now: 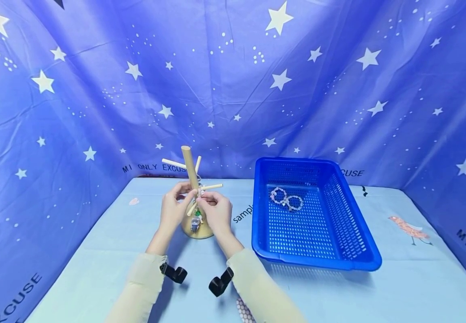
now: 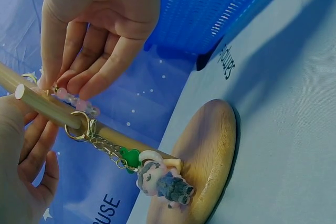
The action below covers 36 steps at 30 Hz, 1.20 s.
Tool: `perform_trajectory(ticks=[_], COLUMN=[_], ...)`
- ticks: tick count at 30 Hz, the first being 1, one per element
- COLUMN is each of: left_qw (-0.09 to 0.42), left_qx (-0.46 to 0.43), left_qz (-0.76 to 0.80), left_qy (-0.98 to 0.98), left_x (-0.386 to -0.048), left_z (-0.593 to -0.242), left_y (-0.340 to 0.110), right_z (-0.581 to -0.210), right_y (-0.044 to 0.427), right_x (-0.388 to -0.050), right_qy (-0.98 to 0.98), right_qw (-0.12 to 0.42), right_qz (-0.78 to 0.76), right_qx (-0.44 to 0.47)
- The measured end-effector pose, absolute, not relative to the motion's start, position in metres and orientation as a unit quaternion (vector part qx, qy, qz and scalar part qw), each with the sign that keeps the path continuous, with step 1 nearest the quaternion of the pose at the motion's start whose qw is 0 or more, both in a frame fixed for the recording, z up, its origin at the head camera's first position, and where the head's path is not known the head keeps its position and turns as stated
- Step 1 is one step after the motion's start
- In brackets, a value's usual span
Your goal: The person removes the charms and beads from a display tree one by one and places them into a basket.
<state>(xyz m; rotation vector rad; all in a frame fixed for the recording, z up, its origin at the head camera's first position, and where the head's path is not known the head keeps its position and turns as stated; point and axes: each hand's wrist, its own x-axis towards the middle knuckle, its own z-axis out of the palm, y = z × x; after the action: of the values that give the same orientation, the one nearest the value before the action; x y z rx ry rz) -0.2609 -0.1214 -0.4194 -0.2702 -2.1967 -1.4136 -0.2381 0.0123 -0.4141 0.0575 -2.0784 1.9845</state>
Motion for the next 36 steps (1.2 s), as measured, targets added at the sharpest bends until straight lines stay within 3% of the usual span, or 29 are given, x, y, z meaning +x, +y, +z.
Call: perform_trajectory(ticks=[27,36], left_qw=[0.25,0.248], left_qx=[-0.091,-0.091], left_qz=[-0.527,-0.53], left_qy=[-0.807,-0.805], left_x=[-0.261,-0.261], left_z=[-0.422,-0.419], left_y=[-0.12,-0.12], right_z=[-0.407,-0.403], right_y=[0.03,0.035], right_x=[-0.234,-0.231], right_qy=[-0.688,-0.622], right_qw=[0.201,0.19], right_qz=[0.698,0.758], right_qx=[-0.01,-0.044])
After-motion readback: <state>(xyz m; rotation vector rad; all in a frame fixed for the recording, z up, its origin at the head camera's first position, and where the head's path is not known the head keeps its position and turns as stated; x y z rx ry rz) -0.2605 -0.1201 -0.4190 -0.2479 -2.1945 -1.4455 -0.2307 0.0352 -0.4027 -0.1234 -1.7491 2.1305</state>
